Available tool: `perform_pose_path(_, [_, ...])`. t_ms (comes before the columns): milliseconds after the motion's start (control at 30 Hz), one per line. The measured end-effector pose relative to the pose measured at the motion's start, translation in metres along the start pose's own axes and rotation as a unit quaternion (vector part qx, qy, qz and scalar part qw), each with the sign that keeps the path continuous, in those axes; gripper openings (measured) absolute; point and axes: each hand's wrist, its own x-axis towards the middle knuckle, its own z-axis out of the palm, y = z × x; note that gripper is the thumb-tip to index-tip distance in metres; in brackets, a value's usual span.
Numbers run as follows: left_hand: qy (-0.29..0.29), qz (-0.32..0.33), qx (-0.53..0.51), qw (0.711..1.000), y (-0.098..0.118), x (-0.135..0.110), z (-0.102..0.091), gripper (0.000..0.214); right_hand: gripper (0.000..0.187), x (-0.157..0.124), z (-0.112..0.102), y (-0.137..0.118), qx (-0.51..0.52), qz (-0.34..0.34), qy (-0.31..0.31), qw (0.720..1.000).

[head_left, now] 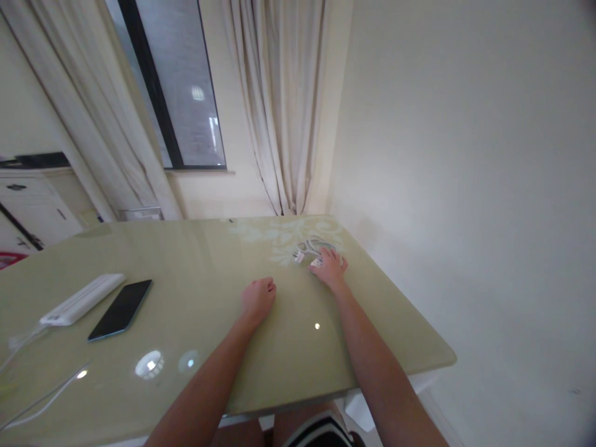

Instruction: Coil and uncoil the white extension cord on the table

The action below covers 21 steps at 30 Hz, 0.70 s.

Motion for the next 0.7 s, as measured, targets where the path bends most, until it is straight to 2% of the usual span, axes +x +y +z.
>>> perform_pose_path(67, [0.0,-0.002,-0.006,1.0,0.0,0.0,0.0,0.027,0.084,0.0,0.001,-0.002,-0.012,0.002,0.007,1.0])
perform_pose_path(133, [-0.001,-0.005,-0.012,1.0,0.0,0.001,0.001,0.027,0.085,-0.001,0.0,-0.006,-0.024,0.008,0.012,1.0])
perform_pose_path(267, [0.006,-0.002,-0.033,0.999,-0.001,0.001,0.003,0.026,0.069,-0.005,-0.002,-0.008,-0.011,0.011,0.009,1.0])
perform_pose_path(400, [0.038,0.0,-0.083,0.996,-0.003,0.003,0.004,0.026,0.057,-0.009,0.003,-0.004,0.07,-0.016,0.018,0.997])
perform_pose_path(500, [0.083,-0.013,-0.176,0.981,-0.008,0.009,0.004,0.033,0.042,-0.012,0.005,-0.007,0.175,-0.029,0.036,0.983])
perform_pose_path(567, [0.113,-0.019,-0.26,0.959,-0.012,0.014,0.003,0.038,0.032,-0.014,0.005,-0.013,0.299,-0.016,0.028,0.954])
perform_pose_path(600, [0.127,-0.022,-0.301,0.945,-0.014,0.016,0.003,0.039,0.029,-0.015,0.004,-0.016,0.372,-0.01,0.015,0.928])
perform_pose_path(700, [0.152,-0.039,-0.4,0.903,-0.018,0.022,0.003,0.03,0.028,-0.02,0.002,-0.029,0.561,-0.003,-0.036,0.827])
